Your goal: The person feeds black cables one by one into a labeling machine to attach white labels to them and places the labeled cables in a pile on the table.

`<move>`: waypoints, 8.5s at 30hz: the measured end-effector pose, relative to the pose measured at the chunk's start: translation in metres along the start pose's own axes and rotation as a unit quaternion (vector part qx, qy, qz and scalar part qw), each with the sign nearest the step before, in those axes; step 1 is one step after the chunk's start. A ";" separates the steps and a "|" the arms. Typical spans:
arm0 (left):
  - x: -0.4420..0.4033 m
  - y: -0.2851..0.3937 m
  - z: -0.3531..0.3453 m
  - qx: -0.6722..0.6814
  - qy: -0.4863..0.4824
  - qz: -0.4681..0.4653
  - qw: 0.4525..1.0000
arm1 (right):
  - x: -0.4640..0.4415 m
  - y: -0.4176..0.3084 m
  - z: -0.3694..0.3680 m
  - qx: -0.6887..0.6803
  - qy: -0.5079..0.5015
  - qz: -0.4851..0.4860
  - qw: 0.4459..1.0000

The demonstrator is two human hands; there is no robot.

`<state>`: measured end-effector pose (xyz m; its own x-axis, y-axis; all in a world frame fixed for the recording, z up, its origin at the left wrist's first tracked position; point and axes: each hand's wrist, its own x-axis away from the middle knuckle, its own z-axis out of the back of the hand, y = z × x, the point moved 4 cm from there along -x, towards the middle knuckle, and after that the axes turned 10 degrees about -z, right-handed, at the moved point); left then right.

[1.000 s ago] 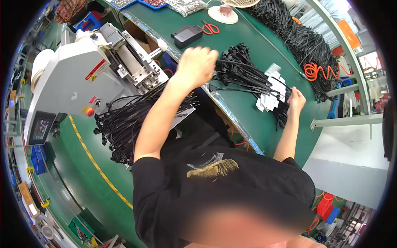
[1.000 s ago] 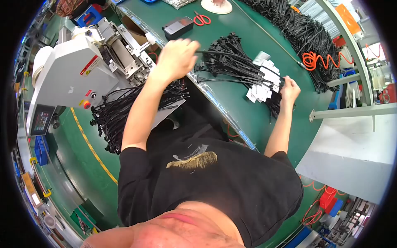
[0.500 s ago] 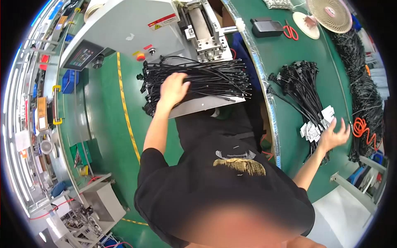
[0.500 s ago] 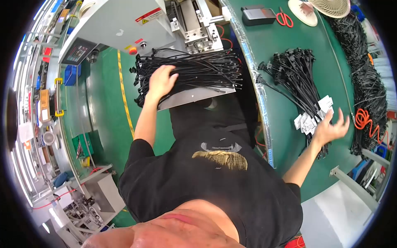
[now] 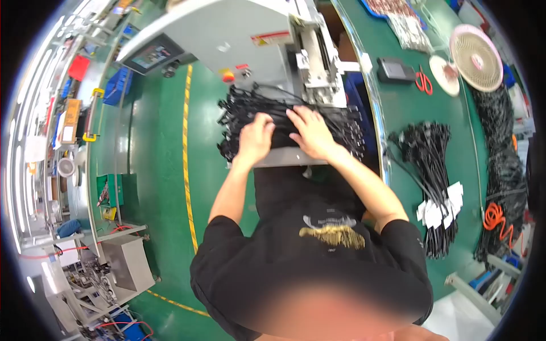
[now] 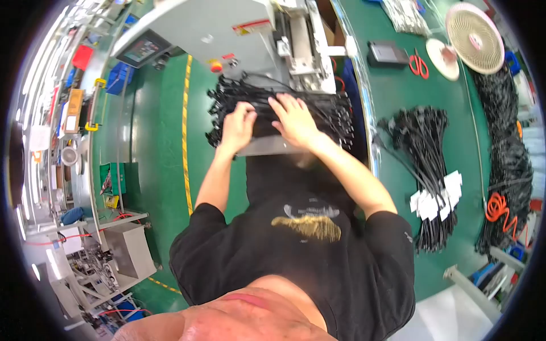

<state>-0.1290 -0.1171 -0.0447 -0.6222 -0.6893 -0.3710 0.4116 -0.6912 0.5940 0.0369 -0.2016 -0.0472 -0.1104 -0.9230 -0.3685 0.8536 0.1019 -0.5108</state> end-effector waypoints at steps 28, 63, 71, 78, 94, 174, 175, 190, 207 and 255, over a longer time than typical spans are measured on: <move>-0.061 0.014 0.100 -0.142 -0.147 -0.119 0.972 | -0.045 0.058 0.154 -0.104 -0.164 -0.140 0.971; -0.209 -0.014 -0.032 0.162 -0.086 0.024 0.983 | -0.090 0.209 0.118 -0.285 0.242 -0.361 0.855; -0.209 -0.033 -0.025 0.157 -0.106 0.026 0.981 | -0.098 0.199 0.116 -0.255 0.209 -0.351 0.876; -0.206 -0.023 -0.028 0.191 -0.099 0.024 0.976 | -0.090 0.180 0.123 -0.247 0.237 -0.339 0.876; -0.208 -0.007 -0.028 0.159 -0.084 0.029 0.983 | -0.095 0.179 0.111 -0.118 0.230 -0.378 0.889; -0.220 -0.028 -0.047 0.086 -0.106 -0.096 0.986 | -0.104 0.218 0.113 -0.236 0.115 -0.323 0.909; -0.219 -0.029 -0.047 0.110 -0.121 -0.046 0.985 | -0.105 0.225 0.110 -0.194 0.159 -0.250 0.935; -0.214 -0.033 -0.048 0.149 -0.152 0.051 0.976 | -0.099 0.219 0.106 -0.222 0.127 -0.316 0.914; -0.180 0.065 0.047 0.132 -0.150 -0.108 0.974 | -0.056 0.139 0.207 -0.197 0.238 -0.272 0.912; 0.004 -0.047 -0.010 -0.175 -0.223 -0.067 0.957 | 0.050 -0.064 0.174 0.097 -0.076 0.173 0.977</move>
<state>-0.1446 -0.0897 -0.0814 -0.8754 -0.4818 -0.0390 0.4570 -0.8513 0.2578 0.0655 -0.3192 0.1022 0.2665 -0.8915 -0.3662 0.9087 0.3591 -0.2128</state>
